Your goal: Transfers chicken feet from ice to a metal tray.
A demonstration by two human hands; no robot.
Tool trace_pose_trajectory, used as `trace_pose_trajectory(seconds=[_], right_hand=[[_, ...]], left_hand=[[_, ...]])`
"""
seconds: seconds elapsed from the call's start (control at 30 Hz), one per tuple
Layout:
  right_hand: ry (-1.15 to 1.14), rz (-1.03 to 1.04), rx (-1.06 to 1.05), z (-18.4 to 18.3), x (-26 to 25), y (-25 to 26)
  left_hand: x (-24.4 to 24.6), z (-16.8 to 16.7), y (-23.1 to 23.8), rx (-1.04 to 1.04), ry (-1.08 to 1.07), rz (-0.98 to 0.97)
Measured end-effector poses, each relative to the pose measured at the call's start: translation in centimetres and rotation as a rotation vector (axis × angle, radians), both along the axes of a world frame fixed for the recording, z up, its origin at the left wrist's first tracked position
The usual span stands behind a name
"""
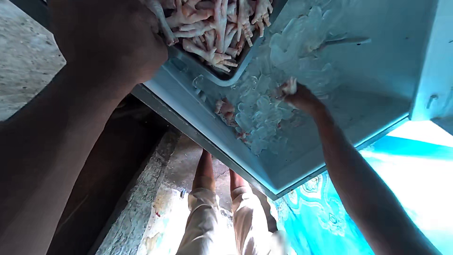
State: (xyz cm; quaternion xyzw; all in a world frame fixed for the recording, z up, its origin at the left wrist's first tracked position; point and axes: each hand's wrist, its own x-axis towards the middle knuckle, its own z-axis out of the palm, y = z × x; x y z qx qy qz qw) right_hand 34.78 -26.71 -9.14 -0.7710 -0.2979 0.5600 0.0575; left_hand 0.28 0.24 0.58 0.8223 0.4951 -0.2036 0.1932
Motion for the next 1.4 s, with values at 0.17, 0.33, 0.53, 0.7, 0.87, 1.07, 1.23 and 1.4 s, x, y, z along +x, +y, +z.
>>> trace_pose_trajectory(seconds=[0.17, 0.33, 0.53, 0.7, 0.87, 1.07, 1.23, 1.4], right_hand=[[-0.245, -0.035, 0.091, -0.2, -5.6, -3.4], [-0.397, -0.060, -0.105, 0.2, -6.6, -2.7], [-0.342, -0.327, 0.020, 3.0, -2.8, -3.7], [-0.186, -0.640, 0.253, 7.9, -1.0, 4.0], [-0.177, -0.620, 0.528, 9.5, -0.9, 16.5], [-0.019, -0.317, 0.149, 7.8, -2.5, 27.2], [-0.258, -0.204, 0.252, 6.4, -5.6, 27.1], [-0.514, -0.292, 0.607, 1.7, -9.8, 25.5]], left_hand=[[0.3, 0.3, -0.1, 0.029, 0.027, -0.066], [1.0, 1.6, 0.1, 0.060, 0.126, -0.128], [0.9, 1.7, -0.1, 0.093, 0.106, -0.147], [0.7, 1.1, -0.2, 0.115, 0.088, -0.162], [0.7, 1.3, -0.2, 0.100, 0.106, -0.165], [0.7, 1.3, -0.1, 0.067, 0.110, -0.143], [0.5, 1.1, -0.2, 0.105, 0.057, -0.149], [0.7, 1.0, -0.3, 0.098, 0.074, -0.142]])
